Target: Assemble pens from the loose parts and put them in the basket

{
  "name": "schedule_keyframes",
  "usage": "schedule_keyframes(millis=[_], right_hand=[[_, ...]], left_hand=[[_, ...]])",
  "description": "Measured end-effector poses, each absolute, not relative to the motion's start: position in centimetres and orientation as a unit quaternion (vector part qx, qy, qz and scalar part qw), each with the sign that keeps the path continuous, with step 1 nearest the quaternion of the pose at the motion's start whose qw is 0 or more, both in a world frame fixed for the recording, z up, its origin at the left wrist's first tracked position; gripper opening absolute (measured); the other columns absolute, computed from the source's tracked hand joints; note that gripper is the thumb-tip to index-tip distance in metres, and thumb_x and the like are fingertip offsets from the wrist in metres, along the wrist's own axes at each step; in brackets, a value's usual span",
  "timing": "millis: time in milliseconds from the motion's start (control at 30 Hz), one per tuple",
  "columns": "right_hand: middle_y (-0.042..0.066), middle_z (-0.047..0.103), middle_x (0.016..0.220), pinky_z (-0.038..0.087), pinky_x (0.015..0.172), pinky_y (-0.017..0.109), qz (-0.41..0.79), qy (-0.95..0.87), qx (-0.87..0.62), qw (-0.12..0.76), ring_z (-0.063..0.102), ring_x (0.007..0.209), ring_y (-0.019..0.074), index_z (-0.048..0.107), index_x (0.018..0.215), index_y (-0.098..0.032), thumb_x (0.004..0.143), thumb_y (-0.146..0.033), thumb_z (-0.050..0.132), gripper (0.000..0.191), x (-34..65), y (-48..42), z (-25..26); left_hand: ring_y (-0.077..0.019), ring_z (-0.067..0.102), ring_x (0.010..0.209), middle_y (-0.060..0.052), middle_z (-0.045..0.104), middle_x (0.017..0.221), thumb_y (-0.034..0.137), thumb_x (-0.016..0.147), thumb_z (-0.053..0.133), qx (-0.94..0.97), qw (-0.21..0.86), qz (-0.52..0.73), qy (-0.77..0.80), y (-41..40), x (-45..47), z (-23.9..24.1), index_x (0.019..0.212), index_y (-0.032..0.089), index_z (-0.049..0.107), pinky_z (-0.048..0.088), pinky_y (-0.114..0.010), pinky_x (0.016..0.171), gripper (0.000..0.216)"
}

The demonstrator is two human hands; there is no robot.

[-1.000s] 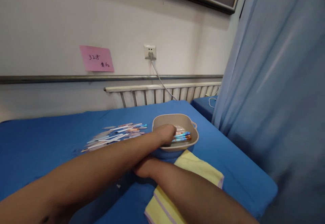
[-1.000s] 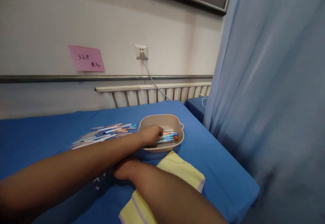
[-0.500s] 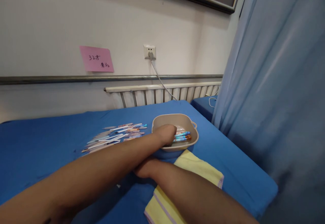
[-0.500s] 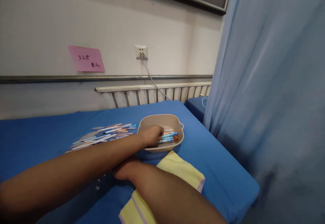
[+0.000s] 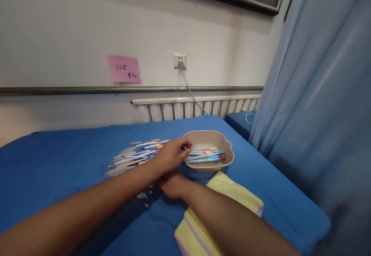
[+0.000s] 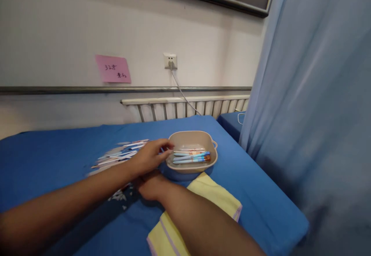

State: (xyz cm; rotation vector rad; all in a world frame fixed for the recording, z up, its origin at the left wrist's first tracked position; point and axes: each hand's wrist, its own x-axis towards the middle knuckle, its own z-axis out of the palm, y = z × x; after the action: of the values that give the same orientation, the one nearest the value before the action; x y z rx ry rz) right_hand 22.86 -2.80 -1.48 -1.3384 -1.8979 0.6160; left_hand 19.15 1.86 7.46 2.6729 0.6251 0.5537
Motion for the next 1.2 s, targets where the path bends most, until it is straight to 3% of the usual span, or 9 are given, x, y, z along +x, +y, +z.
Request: schedule_keyframes(millis=[100, 200, 400, 533, 900, 1200], right_hand=[[0.001, 0.064, 0.07, 0.045, 0.059, 0.022, 0.327, -0.69, -0.519, 0.385, 0.06, 0.061, 0.0129, 0.061, 0.086, -0.017, 0.091, -0.031, 0.039, 0.026, 22.9, -3.3, -1.8], [-0.002, 0.059, 0.061, 0.044, 0.059, 0.021, 0.346, -0.678, -0.504, 0.409, 0.057, 0.057, 0.01, 0.06, 0.078, -0.017, 0.093, -0.036, 0.038, 0.032, 23.0, -3.5, -2.2], [-0.001, 0.06, 0.067, 0.043, 0.056, 0.02, 0.347, -0.649, -0.516, 0.439, 0.055, 0.054, 0.0085, 0.061, 0.088, -0.016, 0.092, -0.044, 0.038, 0.036, 23.6, -3.5, -3.1], [-0.001, 0.058, 0.067, 0.042, 0.054, 0.021, 0.352, -0.633, -0.514, 0.458, 0.053, 0.053, 0.0088, 0.06, 0.09, -0.015, 0.09, -0.048, 0.038, 0.04, 24.2, -3.7, -3.4], [0.0, 0.058, 0.068, 0.04, 0.054, 0.022, 0.38, -0.617, -0.532, 0.438, 0.052, 0.054, 0.0099, 0.06, 0.089, -0.016, 0.087, -0.051, 0.042, 0.039, 24.2, -4.2, -3.5], [0.0, 0.058, 0.067, 0.041, 0.054, 0.022, 0.384, -0.616, -0.534, 0.434, 0.052, 0.055, 0.0102, 0.058, 0.086, -0.017, 0.086, -0.049, 0.045, 0.035, 23.9, -4.3, -3.5]], left_hand=[[-0.0185, 0.063, 0.078, -0.003, 0.069, 0.088, 0.038, 0.079, 0.05, 0.885, 0.198, 0.271, 0.322, 2.8, 12.0, 7.1, 0.095, 0.02, 0.064, 0.048, -0.029, 0.072, 0.027], [-0.0202, 0.064, 0.075, -0.004, 0.069, 0.085, 0.046, 0.076, 0.051, 0.804, 0.205, 0.329, 0.451, 3.8, 4.3, 4.8, 0.094, 0.018, 0.063, 0.049, -0.029, 0.068, 0.036], [-0.0215, 0.064, 0.077, -0.005, 0.07, 0.087, 0.048, 0.072, 0.053, 0.717, 0.218, 0.359, 0.556, 4.7, -5.0, 0.5, 0.093, 0.017, 0.063, 0.049, -0.028, 0.07, 0.039], [-0.0214, 0.064, 0.083, -0.005, 0.069, 0.09, 0.047, 0.074, 0.05, 0.721, 0.208, 0.379, 0.542, 4.6, -5.4, 0.8, 0.095, 0.017, 0.062, 0.048, -0.029, 0.076, 0.038], [-0.0166, 0.059, 0.077, -0.001, 0.066, 0.085, 0.033, 0.086, 0.045, 0.867, 0.19, 0.243, 0.391, 1.9, -3.4, 0.9, 0.089, 0.021, 0.063, 0.044, -0.026, 0.072, 0.023], [-0.0198, 0.055, 0.089, -0.006, 0.061, 0.095, 0.031, 0.089, 0.044, 0.922, 0.101, 0.159, 0.337, 1.6, -2.5, 0.3, 0.102, 0.023, 0.061, 0.042, -0.031, 0.08, 0.024]])
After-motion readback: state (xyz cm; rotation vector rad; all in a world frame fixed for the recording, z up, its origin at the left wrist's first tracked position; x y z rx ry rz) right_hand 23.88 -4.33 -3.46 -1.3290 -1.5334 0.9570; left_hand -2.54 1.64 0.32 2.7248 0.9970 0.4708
